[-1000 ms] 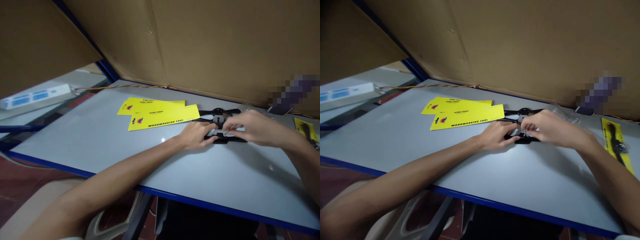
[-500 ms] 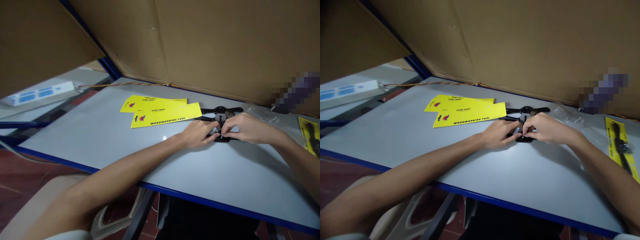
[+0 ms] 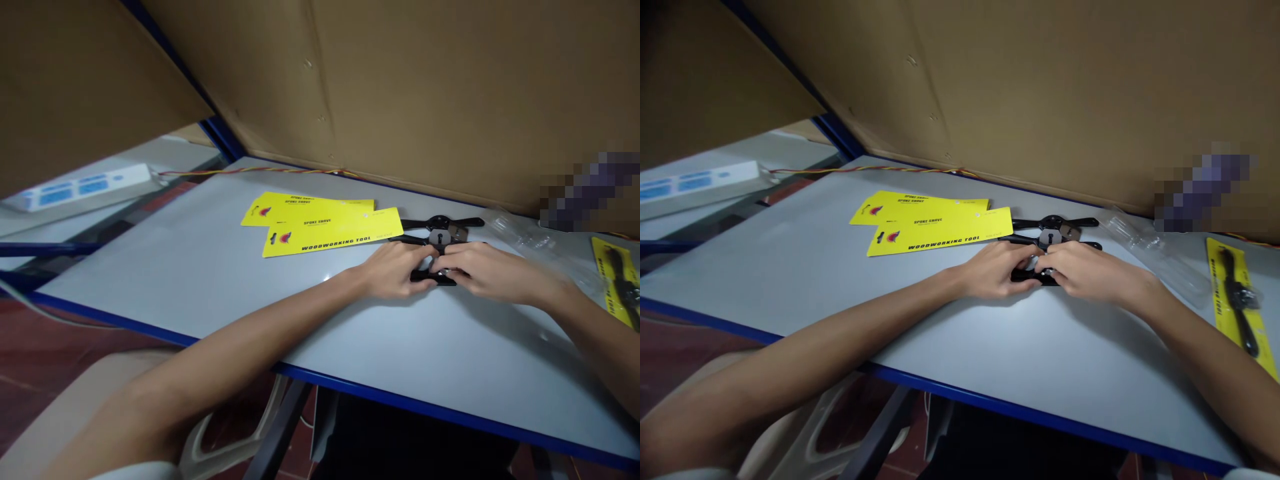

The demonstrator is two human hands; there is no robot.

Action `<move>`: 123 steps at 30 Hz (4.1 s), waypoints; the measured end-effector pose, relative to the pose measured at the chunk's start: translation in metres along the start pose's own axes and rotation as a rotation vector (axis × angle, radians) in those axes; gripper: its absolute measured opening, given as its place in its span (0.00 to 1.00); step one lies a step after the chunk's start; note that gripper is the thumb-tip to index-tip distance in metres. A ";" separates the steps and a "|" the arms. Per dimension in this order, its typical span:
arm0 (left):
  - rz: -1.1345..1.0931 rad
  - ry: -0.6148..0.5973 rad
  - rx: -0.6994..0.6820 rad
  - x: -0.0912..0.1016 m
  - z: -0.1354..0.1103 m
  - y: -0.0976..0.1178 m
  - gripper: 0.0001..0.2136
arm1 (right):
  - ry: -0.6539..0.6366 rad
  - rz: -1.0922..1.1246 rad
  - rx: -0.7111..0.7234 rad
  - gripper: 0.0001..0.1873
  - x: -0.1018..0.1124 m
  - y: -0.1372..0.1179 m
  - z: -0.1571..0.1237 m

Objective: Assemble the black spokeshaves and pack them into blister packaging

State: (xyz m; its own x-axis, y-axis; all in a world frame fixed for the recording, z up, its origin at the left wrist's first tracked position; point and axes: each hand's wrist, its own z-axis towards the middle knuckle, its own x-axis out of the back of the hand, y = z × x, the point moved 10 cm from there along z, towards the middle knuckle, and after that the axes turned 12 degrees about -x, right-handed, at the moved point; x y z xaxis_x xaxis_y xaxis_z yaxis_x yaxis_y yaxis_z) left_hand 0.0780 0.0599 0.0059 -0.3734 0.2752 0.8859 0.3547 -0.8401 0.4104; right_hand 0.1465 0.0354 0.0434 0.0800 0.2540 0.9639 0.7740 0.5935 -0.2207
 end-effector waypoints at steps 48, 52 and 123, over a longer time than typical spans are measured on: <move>-0.043 -0.004 -0.041 0.000 -0.003 -0.001 0.28 | -0.099 -0.190 -0.392 0.14 -0.003 0.017 -0.004; -0.041 -0.005 -0.046 -0.001 -0.001 -0.002 0.26 | -0.106 -0.232 -0.339 0.11 -0.004 0.013 -0.004; -0.160 0.063 -0.107 0.005 -0.003 0.000 0.17 | 0.173 -0.411 -0.039 0.10 -0.008 -0.004 0.010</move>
State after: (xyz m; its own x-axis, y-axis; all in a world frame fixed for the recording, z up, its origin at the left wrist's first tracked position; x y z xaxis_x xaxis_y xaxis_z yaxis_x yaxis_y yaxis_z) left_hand 0.0733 0.0595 0.0098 -0.4718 0.3822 0.7946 0.1949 -0.8337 0.5168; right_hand 0.1363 0.0383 0.0356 -0.1377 -0.1305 0.9818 0.7863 0.5883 0.1885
